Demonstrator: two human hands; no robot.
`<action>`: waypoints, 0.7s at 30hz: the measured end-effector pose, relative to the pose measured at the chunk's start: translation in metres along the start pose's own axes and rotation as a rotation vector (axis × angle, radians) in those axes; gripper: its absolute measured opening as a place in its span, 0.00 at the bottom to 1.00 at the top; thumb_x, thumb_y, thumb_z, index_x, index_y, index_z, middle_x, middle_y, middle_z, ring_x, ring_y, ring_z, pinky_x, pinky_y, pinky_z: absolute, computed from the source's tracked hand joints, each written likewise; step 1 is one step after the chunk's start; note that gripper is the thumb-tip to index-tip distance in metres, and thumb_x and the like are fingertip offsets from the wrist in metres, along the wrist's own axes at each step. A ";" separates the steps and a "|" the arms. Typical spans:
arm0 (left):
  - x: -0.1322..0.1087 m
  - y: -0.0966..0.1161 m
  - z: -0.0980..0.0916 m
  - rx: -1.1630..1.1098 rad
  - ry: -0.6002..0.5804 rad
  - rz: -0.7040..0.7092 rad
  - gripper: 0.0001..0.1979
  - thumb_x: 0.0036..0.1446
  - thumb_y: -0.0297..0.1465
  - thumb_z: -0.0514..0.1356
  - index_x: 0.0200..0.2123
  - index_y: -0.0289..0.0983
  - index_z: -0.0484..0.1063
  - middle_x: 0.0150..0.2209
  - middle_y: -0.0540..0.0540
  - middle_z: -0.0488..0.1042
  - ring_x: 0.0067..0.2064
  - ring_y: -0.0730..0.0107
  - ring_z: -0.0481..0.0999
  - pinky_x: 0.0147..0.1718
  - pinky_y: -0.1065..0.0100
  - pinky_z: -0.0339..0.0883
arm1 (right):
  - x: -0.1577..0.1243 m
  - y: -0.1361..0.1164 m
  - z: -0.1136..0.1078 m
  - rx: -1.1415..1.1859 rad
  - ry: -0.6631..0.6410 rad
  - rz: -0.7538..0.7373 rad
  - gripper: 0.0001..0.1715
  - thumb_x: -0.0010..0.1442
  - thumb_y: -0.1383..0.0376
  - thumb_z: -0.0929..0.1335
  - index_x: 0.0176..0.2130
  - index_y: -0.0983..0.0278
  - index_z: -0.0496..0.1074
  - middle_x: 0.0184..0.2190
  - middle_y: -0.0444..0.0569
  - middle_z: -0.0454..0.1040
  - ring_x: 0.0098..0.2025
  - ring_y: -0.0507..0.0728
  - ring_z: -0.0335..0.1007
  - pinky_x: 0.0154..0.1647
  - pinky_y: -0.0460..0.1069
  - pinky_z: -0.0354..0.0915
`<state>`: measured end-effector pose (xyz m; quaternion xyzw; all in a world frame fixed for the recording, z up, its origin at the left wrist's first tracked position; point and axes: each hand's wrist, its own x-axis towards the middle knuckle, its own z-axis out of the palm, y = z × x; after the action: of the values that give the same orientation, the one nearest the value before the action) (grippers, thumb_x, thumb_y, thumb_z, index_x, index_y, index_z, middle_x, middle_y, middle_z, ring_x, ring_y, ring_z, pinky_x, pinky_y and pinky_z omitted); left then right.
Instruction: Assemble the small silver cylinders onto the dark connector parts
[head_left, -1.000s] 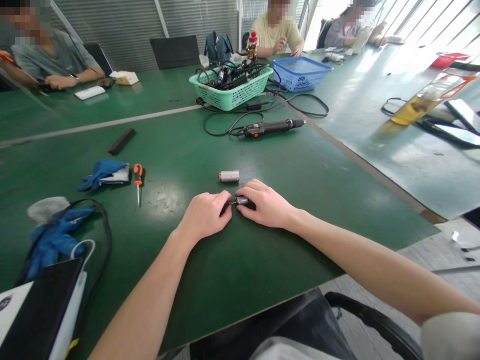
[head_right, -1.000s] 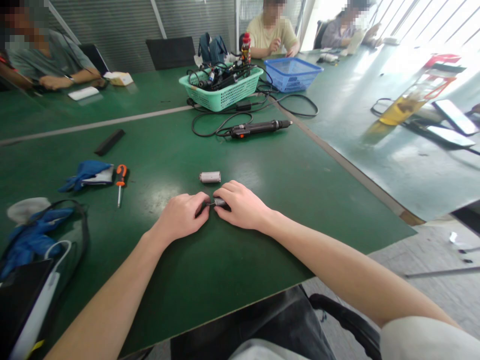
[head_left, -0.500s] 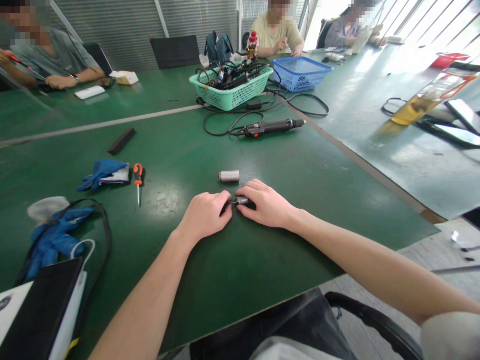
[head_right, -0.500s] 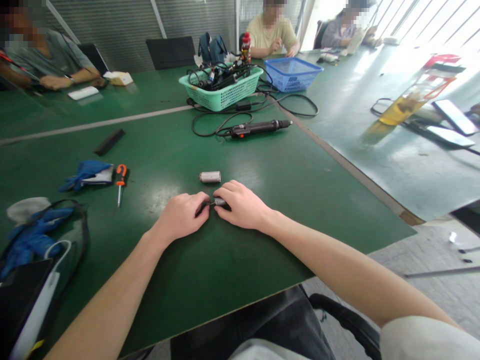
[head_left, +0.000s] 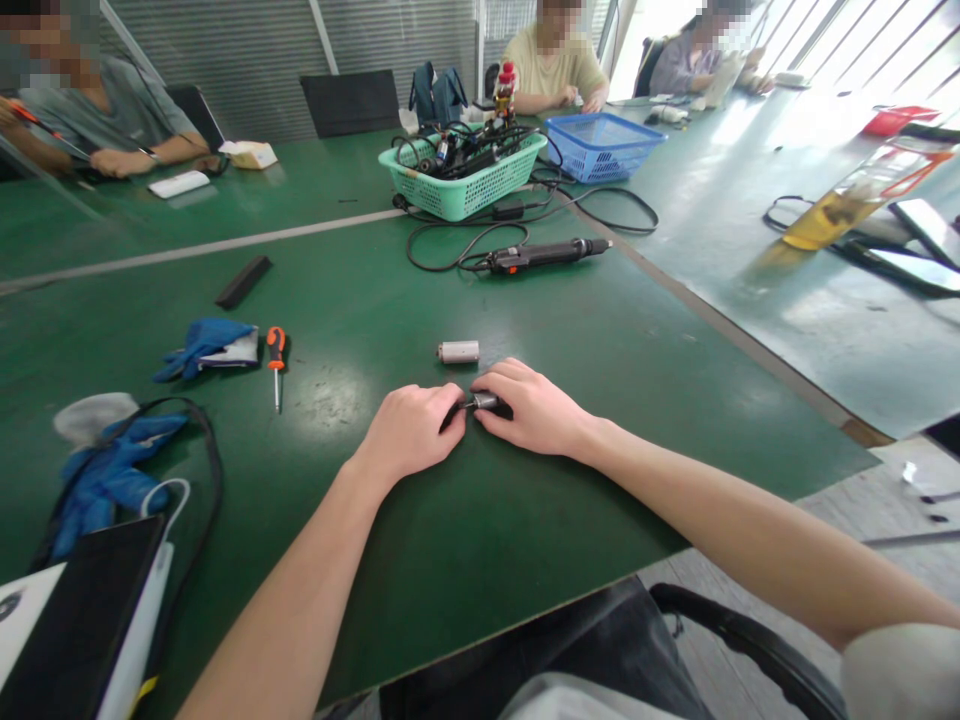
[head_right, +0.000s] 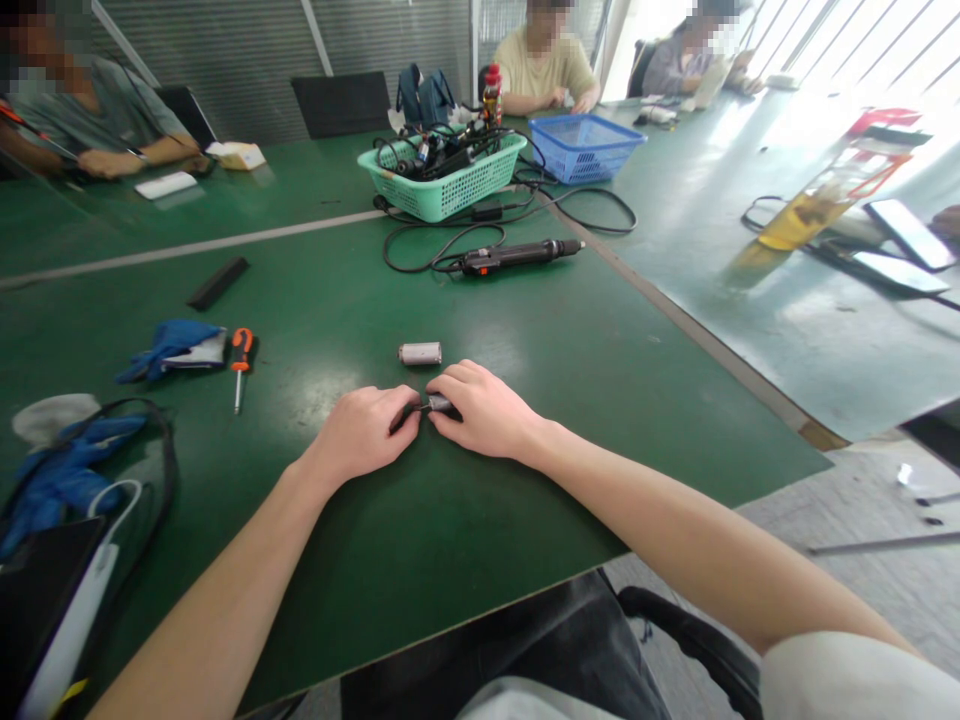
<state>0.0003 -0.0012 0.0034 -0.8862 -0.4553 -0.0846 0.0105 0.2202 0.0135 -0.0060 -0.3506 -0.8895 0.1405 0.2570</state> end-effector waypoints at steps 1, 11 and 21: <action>0.000 0.000 0.000 0.003 -0.002 0.002 0.11 0.66 0.36 0.51 0.41 0.39 0.72 0.34 0.45 0.79 0.34 0.61 0.77 0.33 0.63 0.63 | 0.000 0.000 0.000 -0.001 0.000 -0.005 0.15 0.63 0.64 0.68 0.49 0.64 0.72 0.43 0.55 0.75 0.46 0.62 0.69 0.50 0.57 0.68; 0.002 0.002 -0.002 -0.010 -0.014 -0.032 0.12 0.67 0.39 0.52 0.40 0.39 0.70 0.34 0.45 0.79 0.32 0.62 0.77 0.32 0.64 0.63 | -0.002 -0.001 -0.006 -0.061 -0.072 -0.189 0.18 0.69 0.67 0.61 0.55 0.61 0.71 0.48 0.57 0.74 0.49 0.62 0.69 0.52 0.59 0.68; -0.002 0.005 -0.004 -0.048 -0.010 -0.053 0.16 0.67 0.46 0.52 0.43 0.40 0.71 0.34 0.47 0.79 0.32 0.62 0.77 0.32 0.65 0.62 | -0.016 0.044 -0.047 -0.239 -0.177 -0.118 0.19 0.68 0.69 0.61 0.55 0.61 0.72 0.52 0.56 0.74 0.54 0.63 0.70 0.55 0.59 0.68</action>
<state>0.0032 -0.0061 0.0074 -0.8744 -0.4764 -0.0911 -0.0151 0.2809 0.0375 0.0085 -0.3119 -0.9382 0.0486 0.1418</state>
